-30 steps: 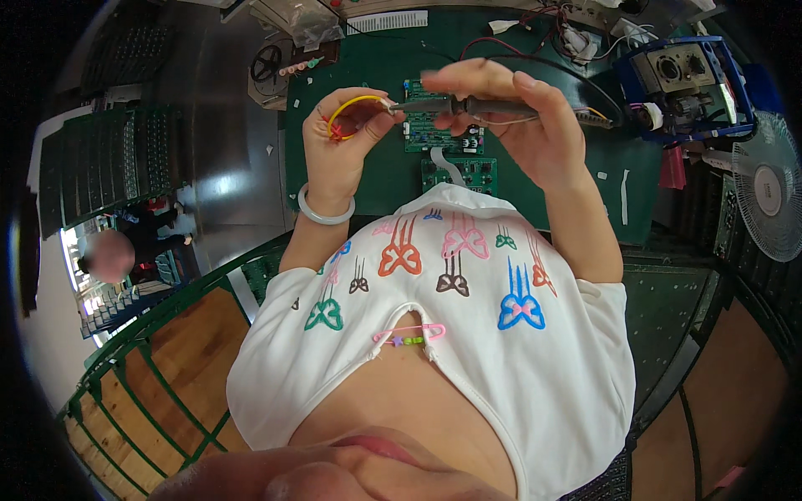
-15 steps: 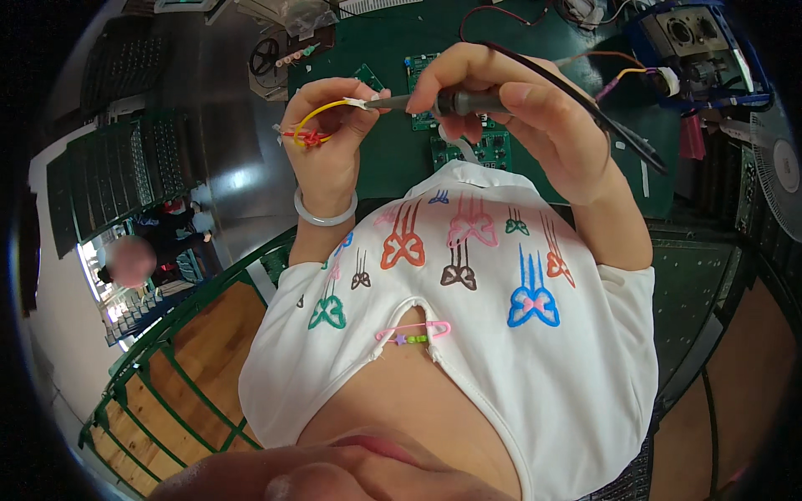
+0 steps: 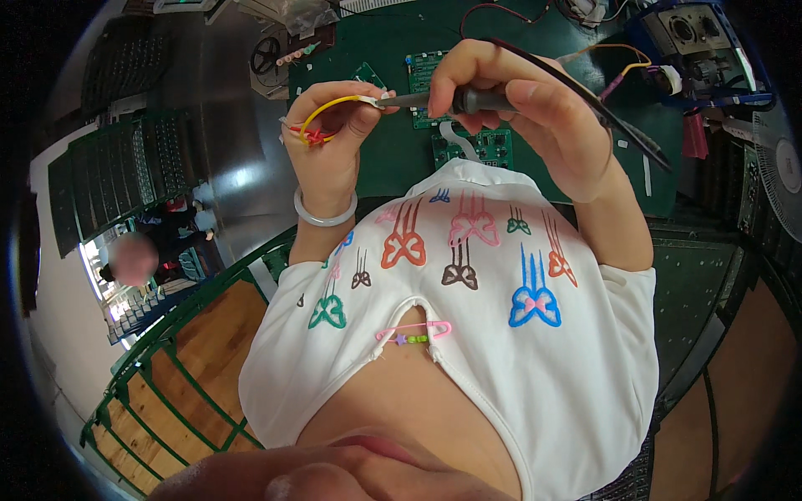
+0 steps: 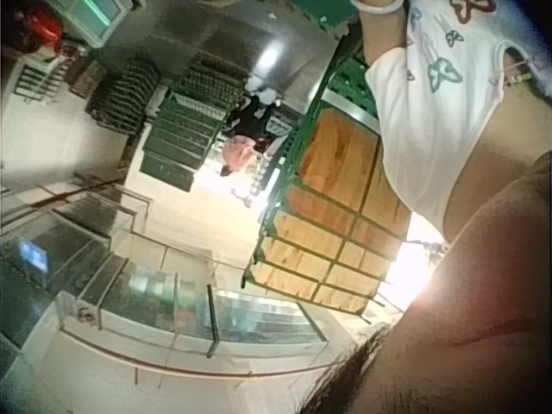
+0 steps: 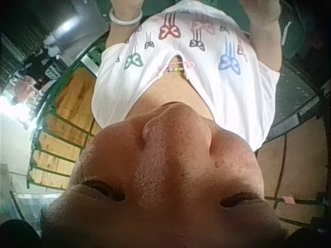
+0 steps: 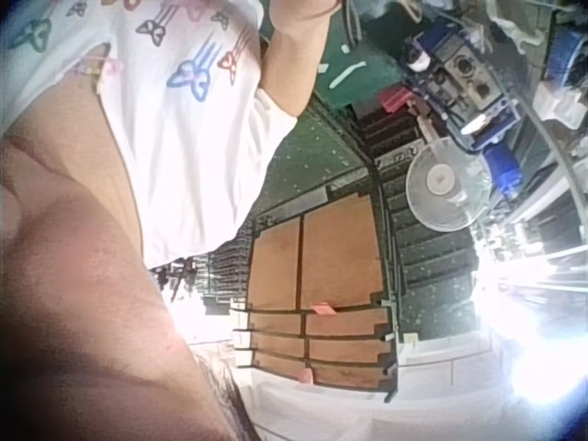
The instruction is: The person handles multiple green circuit boards on a workbench, connecting them with wires and a multimeter. They attach a ribbon cable to one board and use multimeter probes to test electrical connections. The person observes the boards as they light up with green LEDs, indicating successful power or signal flow.
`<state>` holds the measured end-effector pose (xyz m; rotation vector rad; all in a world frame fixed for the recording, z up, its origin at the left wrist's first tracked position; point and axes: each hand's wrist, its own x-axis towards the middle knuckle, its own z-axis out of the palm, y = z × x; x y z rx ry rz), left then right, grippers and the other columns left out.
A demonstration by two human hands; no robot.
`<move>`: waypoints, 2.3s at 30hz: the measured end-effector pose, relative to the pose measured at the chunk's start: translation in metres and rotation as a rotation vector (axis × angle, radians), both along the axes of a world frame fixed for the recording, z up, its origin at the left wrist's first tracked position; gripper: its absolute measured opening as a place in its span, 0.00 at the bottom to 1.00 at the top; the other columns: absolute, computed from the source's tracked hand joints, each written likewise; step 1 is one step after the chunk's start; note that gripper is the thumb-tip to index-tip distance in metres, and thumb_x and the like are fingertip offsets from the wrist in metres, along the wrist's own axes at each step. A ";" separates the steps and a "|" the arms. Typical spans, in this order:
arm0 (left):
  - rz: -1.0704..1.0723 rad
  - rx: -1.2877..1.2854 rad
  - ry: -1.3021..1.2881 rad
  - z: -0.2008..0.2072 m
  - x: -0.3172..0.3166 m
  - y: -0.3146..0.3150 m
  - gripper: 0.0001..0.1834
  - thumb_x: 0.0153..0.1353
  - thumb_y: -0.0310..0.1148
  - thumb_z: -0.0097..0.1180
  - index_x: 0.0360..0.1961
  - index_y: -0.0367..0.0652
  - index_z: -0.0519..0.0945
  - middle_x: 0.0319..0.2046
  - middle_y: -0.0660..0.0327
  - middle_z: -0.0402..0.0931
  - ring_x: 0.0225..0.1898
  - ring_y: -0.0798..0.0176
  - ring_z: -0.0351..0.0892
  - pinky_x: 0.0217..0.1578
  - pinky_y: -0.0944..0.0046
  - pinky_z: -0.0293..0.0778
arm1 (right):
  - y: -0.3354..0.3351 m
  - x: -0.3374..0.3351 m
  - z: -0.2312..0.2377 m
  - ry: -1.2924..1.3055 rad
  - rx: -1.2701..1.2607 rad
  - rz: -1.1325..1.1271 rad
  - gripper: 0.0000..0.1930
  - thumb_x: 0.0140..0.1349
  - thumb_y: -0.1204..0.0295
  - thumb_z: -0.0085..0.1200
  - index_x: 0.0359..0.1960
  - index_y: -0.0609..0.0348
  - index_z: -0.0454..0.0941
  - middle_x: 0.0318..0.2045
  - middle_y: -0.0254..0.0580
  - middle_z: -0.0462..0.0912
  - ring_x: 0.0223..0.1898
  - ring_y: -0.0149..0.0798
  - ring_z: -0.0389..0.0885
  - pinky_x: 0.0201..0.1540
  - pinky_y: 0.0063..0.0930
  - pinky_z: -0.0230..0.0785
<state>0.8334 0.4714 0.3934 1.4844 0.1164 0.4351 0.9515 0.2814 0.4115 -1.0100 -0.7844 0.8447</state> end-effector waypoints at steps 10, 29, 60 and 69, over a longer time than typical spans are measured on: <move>-0.057 0.044 -0.171 -0.005 0.002 0.006 0.06 0.51 0.17 0.58 0.31 0.35 0.76 0.31 0.54 0.77 0.35 0.62 0.79 0.44 0.60 0.77 | 0.000 0.003 -0.004 0.016 0.040 0.040 0.35 0.57 0.41 0.37 0.45 0.67 0.72 0.33 0.43 0.77 0.32 0.31 0.75 0.34 0.22 0.62; -0.044 0.028 0.044 0.002 0.000 -0.001 0.21 0.53 0.35 0.63 0.45 0.34 0.75 0.34 0.59 0.77 0.37 0.67 0.77 0.43 0.69 0.72 | 0.004 0.007 -0.018 0.118 0.051 -0.011 0.31 0.63 0.48 0.28 0.44 0.66 0.72 0.32 0.46 0.79 0.33 0.33 0.77 0.38 0.25 0.66; 0.091 -0.099 0.003 -0.008 0.013 0.013 0.06 0.58 0.23 0.55 0.37 0.36 0.75 0.32 0.64 0.74 0.31 0.74 0.73 0.34 0.74 0.71 | -0.115 0.088 -0.177 1.366 0.325 -0.847 0.10 0.65 0.69 0.48 0.29 0.63 0.68 0.16 0.30 0.64 0.17 0.25 0.63 0.19 0.15 0.61; 0.037 -0.076 0.032 -0.007 0.011 0.022 0.07 0.60 0.24 0.53 0.39 0.35 0.74 0.36 0.62 0.74 0.32 0.73 0.73 0.36 0.73 0.72 | -0.080 0.055 -0.111 0.477 0.097 -0.688 0.13 0.62 0.75 0.48 0.48 0.67 0.68 0.27 0.32 0.70 0.29 0.24 0.67 0.33 0.14 0.60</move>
